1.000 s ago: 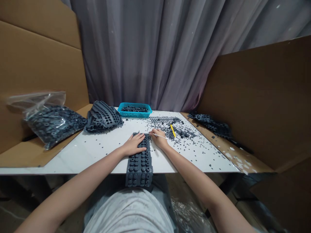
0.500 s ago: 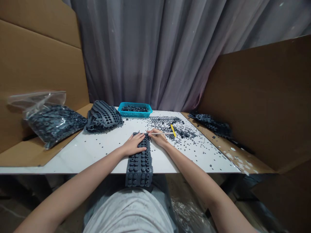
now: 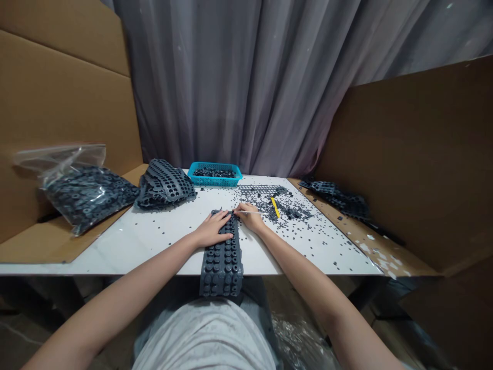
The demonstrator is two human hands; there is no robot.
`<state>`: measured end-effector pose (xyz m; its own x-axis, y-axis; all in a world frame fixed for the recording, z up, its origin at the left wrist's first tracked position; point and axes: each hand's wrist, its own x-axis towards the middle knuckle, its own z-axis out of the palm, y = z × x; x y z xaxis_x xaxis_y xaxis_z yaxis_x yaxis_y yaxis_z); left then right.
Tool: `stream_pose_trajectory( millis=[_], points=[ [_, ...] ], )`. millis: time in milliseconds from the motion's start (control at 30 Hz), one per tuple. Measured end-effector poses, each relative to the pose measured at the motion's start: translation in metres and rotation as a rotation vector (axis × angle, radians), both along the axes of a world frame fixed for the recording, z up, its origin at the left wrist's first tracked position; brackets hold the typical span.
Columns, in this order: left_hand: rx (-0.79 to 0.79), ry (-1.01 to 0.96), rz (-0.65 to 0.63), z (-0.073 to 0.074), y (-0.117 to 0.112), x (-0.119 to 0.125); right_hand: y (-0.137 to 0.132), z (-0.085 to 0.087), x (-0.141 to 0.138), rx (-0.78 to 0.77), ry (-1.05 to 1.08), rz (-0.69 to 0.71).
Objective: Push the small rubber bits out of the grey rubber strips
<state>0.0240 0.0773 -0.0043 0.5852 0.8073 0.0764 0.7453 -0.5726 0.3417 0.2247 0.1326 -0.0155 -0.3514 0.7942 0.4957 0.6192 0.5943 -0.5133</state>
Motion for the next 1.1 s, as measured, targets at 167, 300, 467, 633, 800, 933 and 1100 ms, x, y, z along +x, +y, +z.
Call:
stream_pose_trajectory(
  millis=[167,300,467,633,800,933,1100],
  points=[
    [0.003,-0.002,0.022,-0.002,0.001,0.000,0.000,0.001,0.001,0.015,-0.020,-0.123],
    [0.004,-0.004,0.023,-0.002,0.001,0.000,0.000,0.001,-0.001,0.029,0.109,-0.167],
    [-0.007,-0.001,0.026,-0.002,0.001,0.000,-0.001,0.000,-0.013,-0.158,0.320,0.192],
    [-0.024,0.013,0.024,0.001,0.000,0.001,0.000,-0.003,-0.014,-0.229,0.340,0.202],
    [-0.030,0.019,0.019,0.003,-0.001,0.001,0.003,-0.005,-0.011,-0.237,0.311,0.181],
    [-0.034,0.014,0.022,0.003,-0.001,0.001,0.003,-0.006,-0.011,-0.225,0.311,0.206],
    [-0.031,0.005,0.027,0.002,0.000,0.002,0.000,-0.007,-0.013,-0.070,0.178,0.149]
  ],
)
